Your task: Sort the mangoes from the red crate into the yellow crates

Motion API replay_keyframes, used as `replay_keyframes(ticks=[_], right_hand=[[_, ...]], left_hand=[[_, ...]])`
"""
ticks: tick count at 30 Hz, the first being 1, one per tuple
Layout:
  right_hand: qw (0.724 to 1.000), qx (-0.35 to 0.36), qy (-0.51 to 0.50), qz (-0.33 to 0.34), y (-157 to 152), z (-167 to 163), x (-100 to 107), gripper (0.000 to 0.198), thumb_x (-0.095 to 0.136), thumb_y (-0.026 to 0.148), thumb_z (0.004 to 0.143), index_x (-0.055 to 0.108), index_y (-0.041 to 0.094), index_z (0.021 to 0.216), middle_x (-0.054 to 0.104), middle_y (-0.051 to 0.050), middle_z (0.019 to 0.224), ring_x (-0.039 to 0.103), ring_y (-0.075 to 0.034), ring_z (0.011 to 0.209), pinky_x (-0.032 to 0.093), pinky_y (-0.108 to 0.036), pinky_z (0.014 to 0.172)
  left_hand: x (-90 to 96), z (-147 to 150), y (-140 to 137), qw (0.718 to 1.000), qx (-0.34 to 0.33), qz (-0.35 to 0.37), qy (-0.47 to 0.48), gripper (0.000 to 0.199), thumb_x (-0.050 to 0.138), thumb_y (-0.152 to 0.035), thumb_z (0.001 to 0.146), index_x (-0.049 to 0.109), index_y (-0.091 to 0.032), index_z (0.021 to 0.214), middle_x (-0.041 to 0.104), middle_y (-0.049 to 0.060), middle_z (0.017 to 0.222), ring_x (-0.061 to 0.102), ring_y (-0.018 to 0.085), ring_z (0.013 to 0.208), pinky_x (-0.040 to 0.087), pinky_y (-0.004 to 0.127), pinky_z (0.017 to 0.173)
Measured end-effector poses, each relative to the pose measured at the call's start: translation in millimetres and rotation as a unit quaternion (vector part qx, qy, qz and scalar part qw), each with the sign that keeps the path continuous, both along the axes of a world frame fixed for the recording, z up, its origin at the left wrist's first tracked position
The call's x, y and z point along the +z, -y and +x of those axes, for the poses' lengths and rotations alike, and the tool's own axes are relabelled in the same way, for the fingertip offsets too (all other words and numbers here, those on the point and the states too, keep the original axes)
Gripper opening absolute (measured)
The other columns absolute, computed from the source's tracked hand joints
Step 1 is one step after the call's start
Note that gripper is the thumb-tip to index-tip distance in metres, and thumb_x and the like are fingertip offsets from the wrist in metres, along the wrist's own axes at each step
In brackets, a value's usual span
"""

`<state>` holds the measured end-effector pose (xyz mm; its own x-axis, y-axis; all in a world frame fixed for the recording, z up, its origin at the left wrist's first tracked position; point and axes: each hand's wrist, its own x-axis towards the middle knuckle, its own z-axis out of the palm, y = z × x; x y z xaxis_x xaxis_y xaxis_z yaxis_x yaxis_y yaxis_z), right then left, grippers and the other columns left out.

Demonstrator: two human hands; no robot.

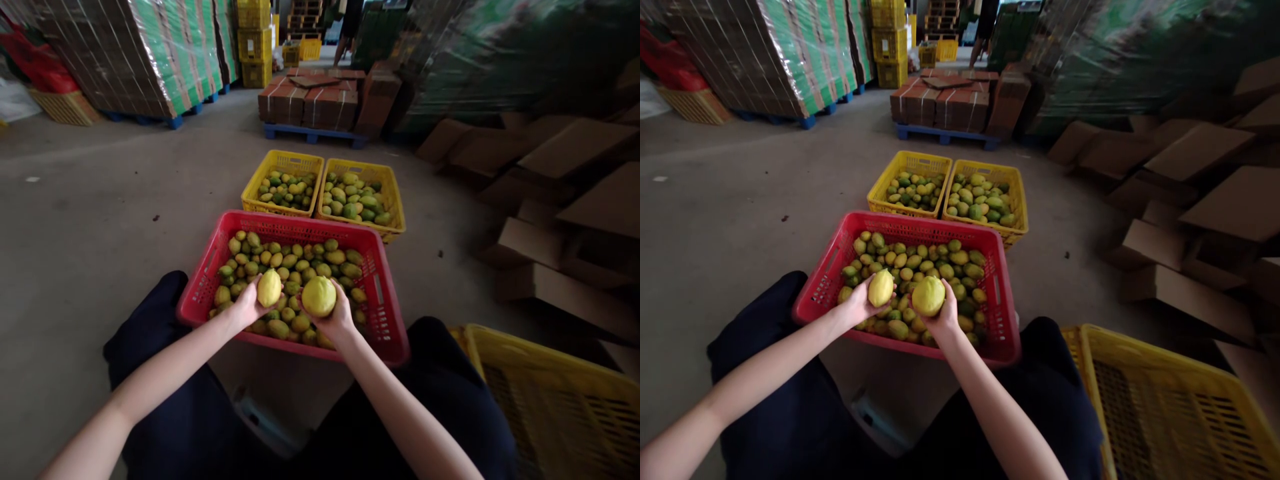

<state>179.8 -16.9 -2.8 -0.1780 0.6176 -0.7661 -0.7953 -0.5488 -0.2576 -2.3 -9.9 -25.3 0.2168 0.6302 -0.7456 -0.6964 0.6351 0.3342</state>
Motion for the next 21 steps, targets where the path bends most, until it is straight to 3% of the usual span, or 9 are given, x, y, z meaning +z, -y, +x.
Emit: replay_keyframes(ticks=[7, 11, 17, 21], right_hand=[[0.995, 0.026, -0.046, 0.088, -0.4, 1.8, 3.3, 0.023, 0.055, 0.038, 0.08, 0.061, 0.018, 0.09, 0.07, -0.008, 0.075, 0.068, -0.024, 0.074, 0.058, -0.043, 0.066], [0.991, 0.027, -0.065, 0.113, 0.4, 0.5, 4.6, 0.02, 0.054, 0.032, 0.082, 0.061, 0.017, 0.093, 0.071, -0.009, 0.08, 0.069, -0.023, 0.076, 0.058, -0.042, 0.067], [0.996, 0.075, -0.023, 0.04, -1.8, -1.6, 1.3, 0.034, 0.051, 0.045, 0.085, 0.06, 0.013, 0.094, 0.068, -0.008, 0.064, 0.066, -0.018, 0.056, 0.055, -0.026, 0.045], [0.998, 0.068, -0.012, -0.006, -1.9, -1.5, -1.7, 0.037, 0.049, 0.047, 0.085, 0.058, 0.013, 0.096, 0.066, -0.007, 0.062, 0.065, -0.018, 0.055, 0.054, -0.024, 0.043]], left_hand=[[20.1, -0.5, -1.3, 0.999, -0.011, 0.033, 0.015, 0.025, 0.05, -0.031, 0.087, 0.06, -0.008, 0.089, 0.067, 0.012, 0.07, 0.066, 0.016, 0.059, 0.056, 0.021, 0.053], [20.8, -2.2, -2.9, 0.998, -0.057, 0.031, 0.016, 0.038, 0.045, -0.042, 0.09, 0.06, -0.007, 0.086, 0.066, 0.012, 0.065, 0.064, 0.015, 0.053, 0.054, 0.019, 0.048], [16.0, -3.5, -2.9, 0.996, -0.078, 0.014, 0.041, 0.043, 0.041, -0.047, 0.091, 0.06, -0.008, 0.09, 0.065, 0.011, 0.064, 0.064, 0.016, 0.053, 0.055, 0.022, 0.047], [14.9, -3.7, -2.6, 0.995, -0.081, 0.006, 0.051, 0.044, 0.042, -0.047, 0.091, 0.06, -0.007, 0.086, 0.065, 0.013, 0.064, 0.064, 0.016, 0.054, 0.055, 0.022, 0.048]])
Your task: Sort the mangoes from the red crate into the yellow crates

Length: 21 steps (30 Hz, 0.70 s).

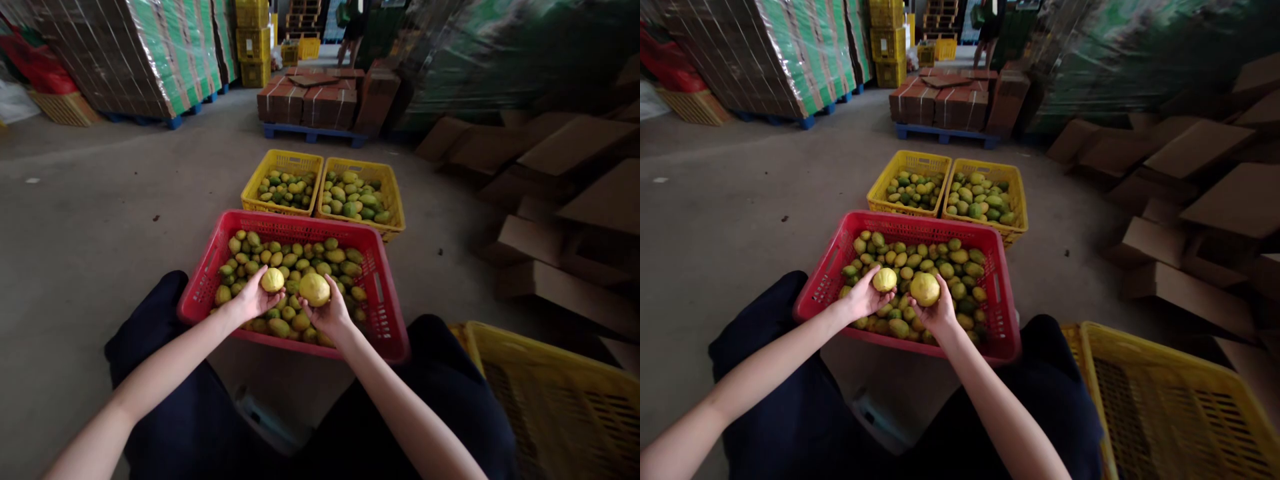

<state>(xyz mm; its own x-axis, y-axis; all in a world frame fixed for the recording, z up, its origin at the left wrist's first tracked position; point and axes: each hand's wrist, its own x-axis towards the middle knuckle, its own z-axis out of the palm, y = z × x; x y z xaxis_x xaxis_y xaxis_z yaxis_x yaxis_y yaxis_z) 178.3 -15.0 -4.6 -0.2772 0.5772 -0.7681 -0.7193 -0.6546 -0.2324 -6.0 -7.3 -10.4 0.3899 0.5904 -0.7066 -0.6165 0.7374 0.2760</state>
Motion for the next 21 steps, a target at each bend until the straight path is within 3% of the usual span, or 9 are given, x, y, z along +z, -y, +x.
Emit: replay_keyframes(ticks=[6, 9, 11, 13, 16, 19, 21], right_hand=[[1.0, 0.015, -0.002, -0.003, -1.1, 2.7, -1.1, 0.044, 0.046, 0.054, 0.084, 0.059, 0.012, 0.095, 0.067, -0.009, 0.063, 0.063, -0.018, 0.049, 0.052, -0.025, 0.039], [0.997, 0.037, 0.038, 0.047, -1.0, 1.3, -0.7, 0.042, 0.048, 0.051, 0.084, 0.061, 0.012, 0.092, 0.066, -0.007, 0.06, 0.059, -0.016, 0.042, 0.048, -0.024, 0.034], [0.989, 0.024, 0.089, 0.117, 0.1, -0.8, -0.6, 0.031, 0.056, 0.043, 0.082, 0.061, 0.014, 0.092, 0.067, -0.004, 0.062, 0.058, -0.014, 0.043, 0.048, -0.022, 0.035], [0.963, -0.008, 0.166, 0.214, 1.7, -2.3, -0.5, 0.026, 0.068, 0.033, 0.074, 0.062, 0.018, 0.095, 0.069, 0.0, 0.072, 0.062, -0.012, 0.054, 0.051, -0.02, 0.045], [0.881, -0.046, 0.316, 0.349, 4.0, -1.7, 0.1, 0.048, 0.081, 0.017, 0.056, 0.063, 0.025, 0.1, 0.068, 0.004, 0.095, 0.064, -0.011, 0.081, 0.053, -0.018, 0.066], [0.808, -0.04, 0.408, 0.424, 6.3, -0.8, 3.0, 0.063, 0.083, 0.009, 0.047, 0.063, 0.028, 0.103, 0.064, 0.002, 0.113, 0.058, -0.016, 0.105, 0.051, -0.024, 0.085], [0.793, -0.044, 0.418, 0.441, 8.4, -2.2, 6.0, 0.062, 0.083, 0.009, 0.048, 0.063, 0.027, 0.103, 0.062, 0.0, 0.12, 0.053, -0.019, 0.116, 0.049, -0.029, 0.093]], left_hand=[[-2.5, 0.1, 0.6, 1.0, -0.011, -0.006, -0.002, 0.045, 0.043, -0.048, 0.09, 0.061, -0.008, 0.09, 0.065, 0.012, 0.064, 0.062, 0.015, 0.05, 0.054, 0.023, 0.045], [-2.6, 1.8, -0.9, 0.999, -0.009, 0.015, -0.038, 0.042, 0.045, -0.046, 0.09, 0.062, -0.008, 0.095, 0.065, 0.01, 0.064, 0.061, 0.014, 0.049, 0.052, 0.022, 0.044], [-1.7, 3.8, -2.6, 0.995, -0.006, 0.054, -0.085, 0.033, 0.052, -0.04, 0.088, 0.062, -0.01, 0.098, 0.066, 0.009, 0.07, 0.061, 0.014, 0.052, 0.053, 0.022, 0.047], [0.0, 5.6, -3.8, 0.982, 0.021, 0.121, -0.142, 0.02, 0.061, -0.025, 0.083, 0.062, -0.014, 0.099, 0.068, 0.007, 0.08, 0.064, 0.013, 0.062, 0.055, 0.021, 0.056], [5.5, 5.8, -3.1, 0.947, 0.098, 0.242, -0.187, 0.041, 0.07, 0.0, 0.067, 0.061, -0.02, 0.102, 0.067, 0.003, 0.099, 0.065, 0.014, 0.089, 0.053, 0.017, 0.074], [15.5, 2.6, 1.0, 0.924, 0.129, 0.311, -0.178, 0.06, 0.071, 0.012, 0.054, 0.061, -0.02, 0.104, 0.063, 0.003, 0.113, 0.057, 0.018, 0.113, 0.048, 0.019, 0.089], [23.4, 0.3, 4.7, 0.92, 0.126, 0.33, -0.172, 0.061, 0.072, 0.012, 0.051, 0.061, -0.02, 0.102, 0.061, 0.006, 0.118, 0.051, 0.021, 0.122, 0.045, 0.022, 0.096]])
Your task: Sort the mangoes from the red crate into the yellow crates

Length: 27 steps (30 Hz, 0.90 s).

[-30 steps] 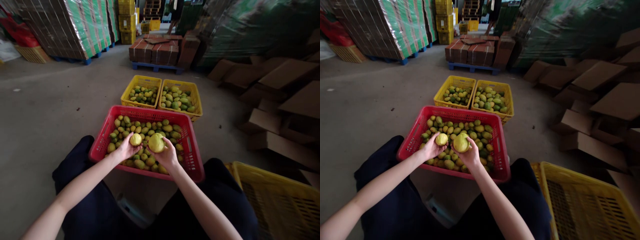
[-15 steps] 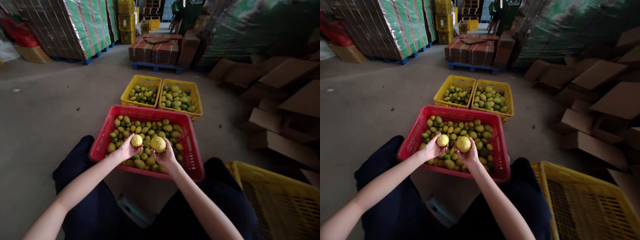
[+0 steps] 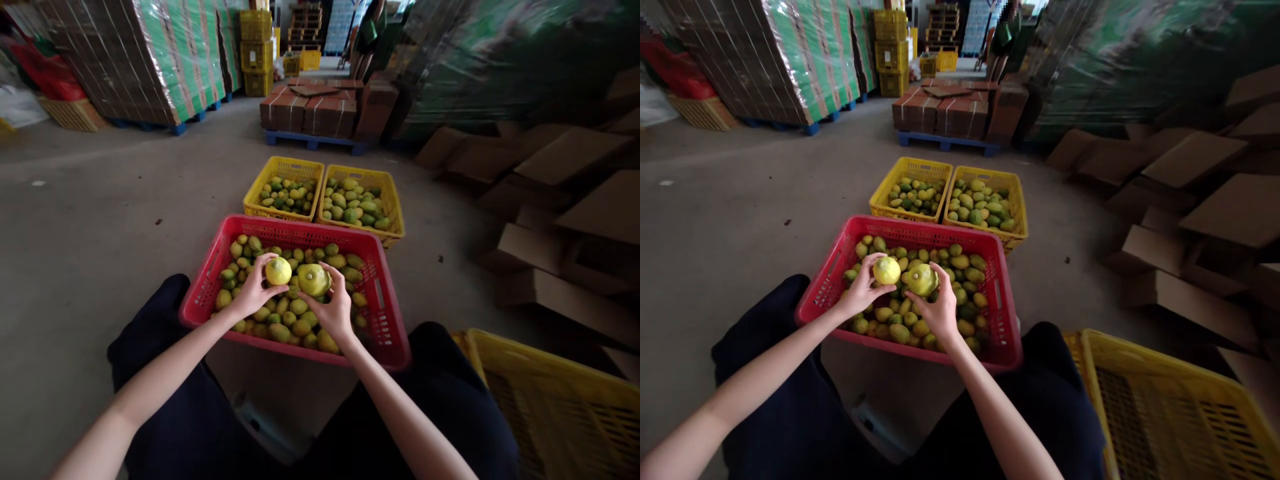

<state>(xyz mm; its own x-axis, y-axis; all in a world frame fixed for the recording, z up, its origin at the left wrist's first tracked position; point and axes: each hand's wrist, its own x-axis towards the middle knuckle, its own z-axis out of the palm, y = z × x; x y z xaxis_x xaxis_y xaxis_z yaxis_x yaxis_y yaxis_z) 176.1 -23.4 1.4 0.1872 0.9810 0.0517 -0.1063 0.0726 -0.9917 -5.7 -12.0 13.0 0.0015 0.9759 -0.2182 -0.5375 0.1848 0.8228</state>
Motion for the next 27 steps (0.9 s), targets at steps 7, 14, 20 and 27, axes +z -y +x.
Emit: replay_keyframes(ticks=[7, 14, 20, 27], right_hand=[[0.999, -0.021, -0.022, 0.026, 8.4, -7.6, 4.9, 0.06, 0.082, 0.003, 0.048, 0.063, 0.026, 0.1, 0.061, -0.002, 0.122, 0.05, -0.019, 0.121, 0.044, -0.03, 0.099], [0.995, -0.003, -0.103, 0.009, -1.3, 2.7, 5.8, 0.06, 0.082, 0.008, 0.048, 0.063, 0.026, 0.102, 0.064, 0.001, 0.109, 0.06, -0.017, 0.1, 0.049, -0.028, 0.088], [0.916, 0.069, -0.368, -0.142, -14.5, 16.3, 6.0, 0.027, 0.066, 0.036, 0.071, 0.062, 0.023, 0.094, 0.07, -0.002, 0.087, 0.066, -0.023, 0.089, 0.054, -0.036, 0.074], [0.902, 0.125, -0.389, -0.138, -18.3, 21.4, 0.4, 0.017, 0.06, 0.032, 0.076, 0.062, 0.026, 0.091, 0.072, -0.001, 0.095, 0.065, -0.021, 0.093, 0.054, -0.036, 0.082]], left_hand=[[9.4, 0.4, 7.1, 0.996, -0.03, 0.054, -0.062, 0.054, 0.076, 0.011, 0.046, 0.064, -0.019, 0.089, 0.062, 0.007, 0.114, 0.042, 0.021, 0.13, 0.038, 0.024, 0.104], [-0.6, -3.2, 0.9, 0.994, -0.04, 0.06, -0.077, 0.061, 0.078, 0.005, 0.047, 0.064, -0.024, 0.099, 0.055, 0.006, 0.127, 0.052, 0.024, 0.118, 0.049, 0.023, 0.087], [-9.4, -7.0, -6.6, 0.993, -0.084, -0.013, 0.082, 0.041, 0.074, -0.008, 0.067, 0.063, -0.019, 0.105, 0.067, 0.007, 0.108, 0.06, 0.023, 0.109, 0.049, 0.03, 0.091], [-17.3, -11.4, -10.0, 0.985, -0.074, -0.047, 0.148, 0.015, 0.065, -0.014, 0.078, 0.065, -0.013, 0.093, 0.066, 0.01, 0.113, 0.055, 0.025, 0.117, 0.046, 0.037, 0.099]])
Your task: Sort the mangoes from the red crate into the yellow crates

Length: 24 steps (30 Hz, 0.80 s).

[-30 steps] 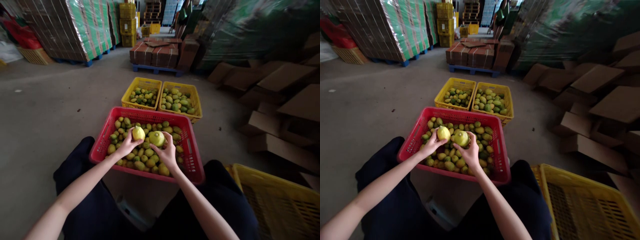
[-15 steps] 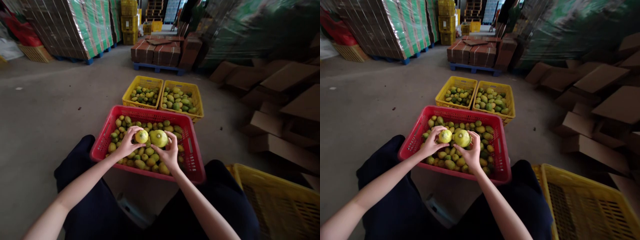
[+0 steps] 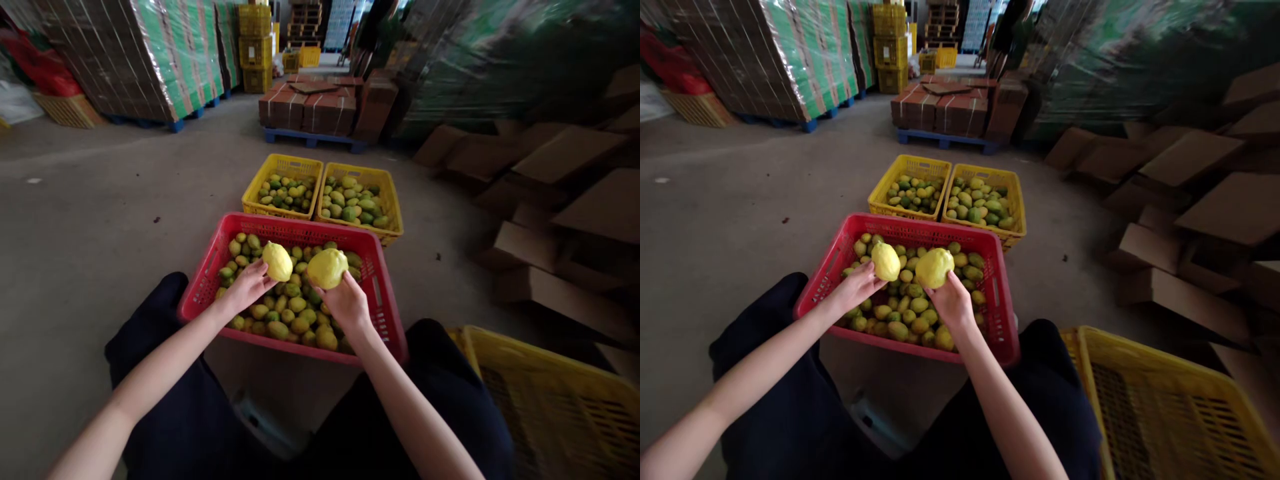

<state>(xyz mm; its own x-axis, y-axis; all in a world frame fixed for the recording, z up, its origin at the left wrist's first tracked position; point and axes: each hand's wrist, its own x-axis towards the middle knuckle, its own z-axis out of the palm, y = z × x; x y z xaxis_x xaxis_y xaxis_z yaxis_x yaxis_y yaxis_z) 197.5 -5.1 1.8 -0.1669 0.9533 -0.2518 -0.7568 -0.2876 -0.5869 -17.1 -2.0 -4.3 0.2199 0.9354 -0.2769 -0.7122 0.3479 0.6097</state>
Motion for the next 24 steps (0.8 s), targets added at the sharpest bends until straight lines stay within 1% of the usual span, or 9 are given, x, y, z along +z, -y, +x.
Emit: replay_keyframes(ticks=[2, 4, 7, 10, 13, 15, 18, 20, 24], right_hand=[[1.0, 0.017, 0.003, 0.018, -0.5, -0.9, -5.9, 0.017, 0.062, 0.03, 0.074, 0.062, 0.026, 0.091, 0.072, -0.001, 0.096, 0.065, -0.021, 0.095, 0.053, -0.036, 0.085], [0.999, 0.032, -0.004, 0.027, -0.4, -2.6, -10.6, 0.019, 0.063, 0.029, 0.074, 0.063, 0.026, 0.092, 0.072, 0.0, 0.097, 0.064, -0.021, 0.097, 0.052, -0.036, 0.087], [0.998, 0.059, -0.029, 0.011, 1.2, -5.2, -11.7, 0.022, 0.06, 0.028, 0.077, 0.062, 0.023, 0.098, 0.072, -0.001, 0.098, 0.065, -0.021, 0.098, 0.052, -0.037, 0.089], [0.994, 0.094, -0.043, -0.018, 4.0, -7.5, -7.5, 0.024, 0.055, 0.032, 0.082, 0.062, 0.021, 0.101, 0.073, -0.003, 0.096, 0.066, -0.022, 0.099, 0.052, -0.041, 0.089], [0.991, 0.118, -0.05, -0.043, 6.8, -10.1, -3.9, 0.026, 0.051, 0.038, 0.086, 0.062, 0.02, 0.1, 0.073, -0.004, 0.089, 0.067, -0.022, 0.096, 0.053, -0.043, 0.085], [0.99, 0.11, -0.053, -0.068, 7.9, -12.0, -3.5, 0.026, 0.051, 0.041, 0.086, 0.063, 0.02, 0.095, 0.073, -0.004, 0.082, 0.068, -0.022, 0.089, 0.055, -0.041, 0.079], [0.986, 0.103, -0.051, -0.125, 8.2, -14.3, -5.4, 0.033, 0.051, 0.048, 0.085, 0.063, 0.018, 0.088, 0.072, -0.006, 0.075, 0.069, -0.023, 0.077, 0.057, -0.038, 0.066], [0.982, 0.091, -0.056, -0.158, 7.9, -15.1, -8.1, 0.036, 0.051, 0.052, 0.084, 0.063, 0.017, 0.086, 0.072, -0.007, 0.073, 0.069, -0.023, 0.07, 0.056, -0.037, 0.061], [0.977, 0.036, -0.069, -0.198, 7.0, -14.2, -16.3, 0.033, 0.05, 0.051, 0.085, 0.061, 0.021, 0.088, 0.072, -0.004, 0.075, 0.068, -0.021, 0.068, 0.056, -0.038, 0.061]], left_hand=[[3.6, 0.3, -0.1, 1.0, -0.019, -0.016, 0.011, 0.018, 0.057, -0.018, 0.085, 0.064, -0.014, 0.1, 0.065, 0.01, 0.115, 0.055, 0.024, 0.117, 0.046, 0.037, 0.098], [9.2, 1.1, 0.8, 0.998, -0.044, -0.041, 0.023, 0.025, 0.048, -0.021, 0.09, 0.061, -0.016, 0.11, 0.066, 0.009, 0.113, 0.057, 0.023, 0.115, 0.048, 0.037, 0.097], [16.8, 2.2, 2.9, 0.994, -0.071, -0.069, 0.044, 0.032, 0.036, -0.024, 0.094, 0.059, -0.018, 0.117, 0.068, 0.008, 0.108, 0.06, 0.022, 0.111, 0.05, 0.036, 0.094], [20.1, 2.5, 4.2, 0.993, -0.072, -0.07, 0.06, 0.034, 0.037, -0.033, 0.095, 0.059, -0.016, 0.113, 0.068, 0.009, 0.106, 0.063, 0.022, 0.104, 0.052, 0.036, 0.09], [19.9, 2.9, 4.0, 0.994, -0.032, -0.088, 0.048, 0.029, 0.044, -0.034, 0.092, 0.06, -0.015, 0.107, 0.069, 0.007, 0.097, 0.067, 0.018, 0.088, 0.055, 0.031, 0.08], [19.1, 2.8, 3.0, 0.993, -0.012, -0.114, 0.034, 0.026, 0.046, -0.033, 0.092, 0.061, -0.014, 0.101, 0.069, 0.006, 0.086, 0.067, 0.016, 0.076, 0.056, 0.028, 0.072], [17.5, 2.1, 0.7, 0.989, -0.022, -0.141, 0.039, 0.037, 0.041, -0.041, 0.092, 0.062, -0.01, 0.092, 0.067, 0.008, 0.073, 0.066, 0.017, 0.067, 0.056, 0.027, 0.062], [15.6, 1.9, -0.3, 0.988, -0.032, -0.146, 0.049, 0.042, 0.038, -0.043, 0.092, 0.062, -0.008, 0.093, 0.067, 0.01, 0.072, 0.065, 0.017, 0.064, 0.055, 0.027, 0.058], [8.7, 3.5, 0.8, 0.989, -0.034, -0.139, 0.037, 0.04, 0.037, -0.038, 0.092, 0.061, -0.008, 0.103, 0.067, 0.008, 0.072, 0.063, 0.015, 0.056, 0.052, 0.025, 0.05]])
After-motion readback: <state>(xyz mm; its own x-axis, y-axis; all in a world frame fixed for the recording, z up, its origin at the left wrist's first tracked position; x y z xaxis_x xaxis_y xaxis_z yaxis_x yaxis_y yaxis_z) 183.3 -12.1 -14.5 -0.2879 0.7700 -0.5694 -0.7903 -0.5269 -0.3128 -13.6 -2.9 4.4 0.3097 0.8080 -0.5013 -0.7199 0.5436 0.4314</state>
